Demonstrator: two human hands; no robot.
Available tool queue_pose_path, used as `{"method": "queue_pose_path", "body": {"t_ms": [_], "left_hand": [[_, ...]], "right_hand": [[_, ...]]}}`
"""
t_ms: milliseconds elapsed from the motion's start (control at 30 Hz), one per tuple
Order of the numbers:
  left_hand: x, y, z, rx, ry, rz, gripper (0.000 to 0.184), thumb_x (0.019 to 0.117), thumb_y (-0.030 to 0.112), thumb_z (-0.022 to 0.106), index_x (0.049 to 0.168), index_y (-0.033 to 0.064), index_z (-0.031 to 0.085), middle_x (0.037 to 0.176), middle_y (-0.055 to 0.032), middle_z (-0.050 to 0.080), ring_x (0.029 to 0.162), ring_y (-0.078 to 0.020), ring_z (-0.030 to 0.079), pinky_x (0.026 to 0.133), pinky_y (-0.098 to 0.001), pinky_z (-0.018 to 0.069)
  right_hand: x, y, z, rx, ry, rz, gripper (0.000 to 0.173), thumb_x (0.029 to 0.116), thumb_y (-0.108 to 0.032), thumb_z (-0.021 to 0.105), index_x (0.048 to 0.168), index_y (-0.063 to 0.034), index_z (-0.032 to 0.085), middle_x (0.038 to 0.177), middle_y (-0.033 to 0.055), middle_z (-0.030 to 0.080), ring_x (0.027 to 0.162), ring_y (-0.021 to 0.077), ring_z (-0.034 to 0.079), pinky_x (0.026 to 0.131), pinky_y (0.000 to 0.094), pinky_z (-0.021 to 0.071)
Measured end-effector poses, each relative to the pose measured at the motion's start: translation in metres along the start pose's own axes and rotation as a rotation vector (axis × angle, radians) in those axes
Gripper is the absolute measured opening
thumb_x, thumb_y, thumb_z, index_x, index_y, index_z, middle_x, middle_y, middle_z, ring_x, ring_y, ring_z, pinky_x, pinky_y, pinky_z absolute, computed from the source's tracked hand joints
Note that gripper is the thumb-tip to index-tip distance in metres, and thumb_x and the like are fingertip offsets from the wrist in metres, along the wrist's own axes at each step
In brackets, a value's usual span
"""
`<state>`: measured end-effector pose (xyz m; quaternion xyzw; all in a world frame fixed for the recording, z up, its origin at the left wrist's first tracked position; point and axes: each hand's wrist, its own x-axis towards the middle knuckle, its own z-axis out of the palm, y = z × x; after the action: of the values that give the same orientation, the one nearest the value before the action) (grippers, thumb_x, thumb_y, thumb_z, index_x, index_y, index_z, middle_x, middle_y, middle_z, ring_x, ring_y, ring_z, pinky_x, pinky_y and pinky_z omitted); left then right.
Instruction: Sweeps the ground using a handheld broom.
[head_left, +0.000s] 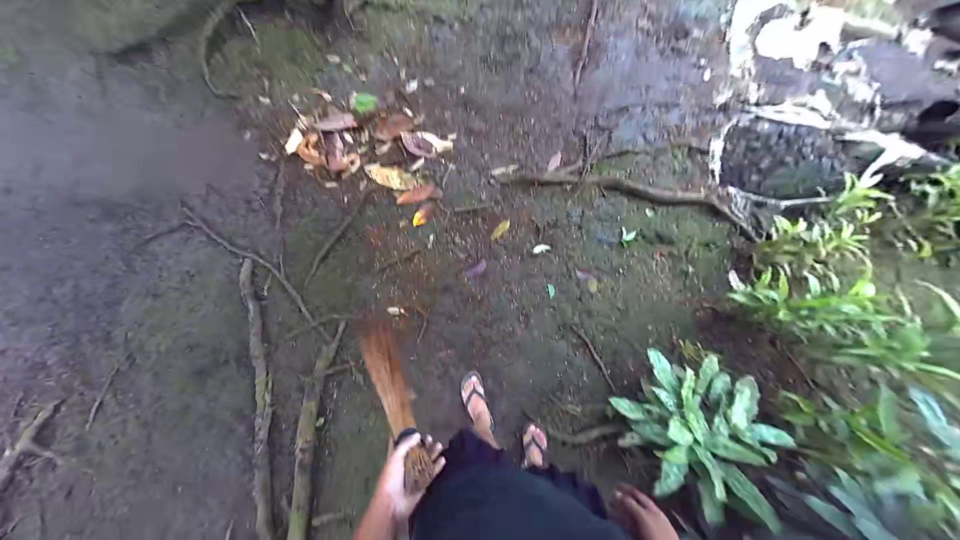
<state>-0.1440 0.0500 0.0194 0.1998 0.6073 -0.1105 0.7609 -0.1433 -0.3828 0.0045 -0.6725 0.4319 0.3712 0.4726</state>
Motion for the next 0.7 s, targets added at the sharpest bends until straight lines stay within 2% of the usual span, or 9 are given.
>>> {"method": "queue_pose_path", "body": {"t_ms": [67, 167, 267, 367, 433, 500, 567, 633, 700], "left_hand": [[0.015, 0.008, -0.005, -0.074, 0.147, 0.003, 0.025, 0.1023, 0.023, 0.053, 0.123, 0.0096, 0.050, 0.092, -0.0134, 0.066, 0.078, -0.0247, 0.070, 0.068, -0.0398, 0.0622], [0.057, 0.029, 0.015, -0.272, 0.216, 0.069, 0.029, 0.1024, 0.030, 0.055, 0.123, 0.0099, 0.050, 0.100, -0.0100, 0.062, 0.084, -0.0192, 0.067, 0.071, -0.0340, 0.0601], [0.097, 0.048, 0.089, -0.406, 0.064, 0.086, 0.022, 0.1029, 0.026, 0.052, 0.117, 0.0089, 0.050, 0.097, -0.0103, 0.063, 0.082, -0.0188, 0.068, 0.070, -0.0321, 0.0608], [0.115, 0.057, 0.177, -0.260, -0.179, -0.024, 0.018, 0.1033, 0.023, 0.049, 0.113, 0.0074, 0.050, 0.089, -0.0109, 0.064, 0.073, -0.0186, 0.068, 0.064, -0.0309, 0.0615], [0.119, 0.059, 0.200, -0.148, -0.285, -0.070, 0.020, 0.1034, 0.020, 0.049, 0.117, 0.0057, 0.050, 0.091, -0.0127, 0.063, 0.072, -0.0204, 0.068, 0.064, -0.0322, 0.0618], [0.115, 0.059, 0.183, 0.006, -0.352, -0.017, 0.035, 0.1030, 0.014, 0.049, 0.137, 0.0122, 0.042, 0.094, -0.0141, 0.062, 0.070, -0.0217, 0.067, 0.061, -0.0333, 0.0602], [0.100, 0.058, 0.147, 0.190, -0.411, 0.058, 0.075, 0.1007, 0.008, 0.051, 0.161, 0.0284, 0.013, 0.101, -0.0152, 0.060, 0.074, -0.0237, 0.066, 0.062, -0.0360, 0.0590], [0.072, 0.053, 0.112, 0.256, -0.377, 0.108, 0.093, 0.0959, 0.004, 0.056, 0.163, 0.0350, -0.001, 0.104, -0.0164, 0.061, 0.076, -0.0260, 0.066, 0.064, -0.0397, 0.0591], [0.044, 0.044, 0.083, 0.221, -0.273, 0.150, 0.096, 0.0949, 0.003, 0.057, 0.162, 0.0369, -0.003, 0.104, -0.0162, 0.061, 0.076, -0.0267, 0.067, 0.064, -0.0413, 0.0596]], "right_hand": [[-0.001, -0.009, 0.009, 0.100, 0.074, 0.083, 0.046, 0.1062, -0.015, 0.052, 0.148, 0.0008, 0.044, 0.124, 0.0258, 0.062, 0.099, 0.0270, 0.067, 0.087, 0.0422, 0.0563], [-0.021, -0.015, 0.015, 0.120, 0.097, 0.104, 0.045, 0.1073, -0.014, 0.050, 0.149, 0.0010, 0.042, 0.126, 0.0263, 0.060, 0.100, 0.0258, 0.066, 0.086, 0.0402, 0.0552], [-0.044, -0.008, 0.012, 0.093, 0.122, 0.132, 0.045, 0.1075, -0.013, 0.049, 0.150, 0.0015, 0.041, 0.129, 0.0262, 0.058, 0.102, 0.0231, 0.066, 0.087, 0.0374, 0.0546], [-0.059, -0.002, 0.008, 0.102, 0.158, 0.180, 0.046, 0.1072, -0.014, 0.049, 0.150, 0.0007, 0.040, 0.129, 0.0225, 0.057, 0.100, 0.0165, 0.062, 0.085, 0.0325, 0.0527], [-0.060, 0.000, 0.005, 0.097, 0.162, 0.190, 0.046, 0.1077, -0.014, 0.048, 0.150, 0.0010, 0.038, 0.127, 0.0207, 0.057, 0.097, 0.0139, 0.062, 0.084, 0.0308, 0.0523], [-0.055, 0.000, 0.004, 0.091, 0.149, 0.192, 0.045, 0.1079, -0.013, 0.047, 0.150, 0.0014, 0.039, 0.125, 0.0195, 0.058, 0.095, 0.0129, 0.062, 0.084, 0.0304, 0.0529], [-0.043, -0.006, 0.005, 0.075, 0.121, 0.171, 0.045, 0.1075, -0.013, 0.048, 0.149, 0.0013, 0.040, 0.121, 0.0169, 0.058, 0.092, 0.0102, 0.062, 0.081, 0.0280, 0.0533], [-0.032, -0.011, 0.008, 0.084, 0.118, 0.127, 0.046, 0.1061, -0.014, 0.051, 0.148, 0.0015, 0.041, 0.121, 0.0184, 0.060, 0.091, 0.0123, 0.065, 0.080, 0.0293, 0.0549], [-0.027, -0.019, 0.012, 0.108, 0.102, 0.108, 0.048, 0.1059, -0.015, 0.052, 0.150, 0.0010, 0.041, 0.127, 0.0228, 0.060, 0.096, 0.0191, 0.066, 0.083, 0.0350, 0.0561]]}}
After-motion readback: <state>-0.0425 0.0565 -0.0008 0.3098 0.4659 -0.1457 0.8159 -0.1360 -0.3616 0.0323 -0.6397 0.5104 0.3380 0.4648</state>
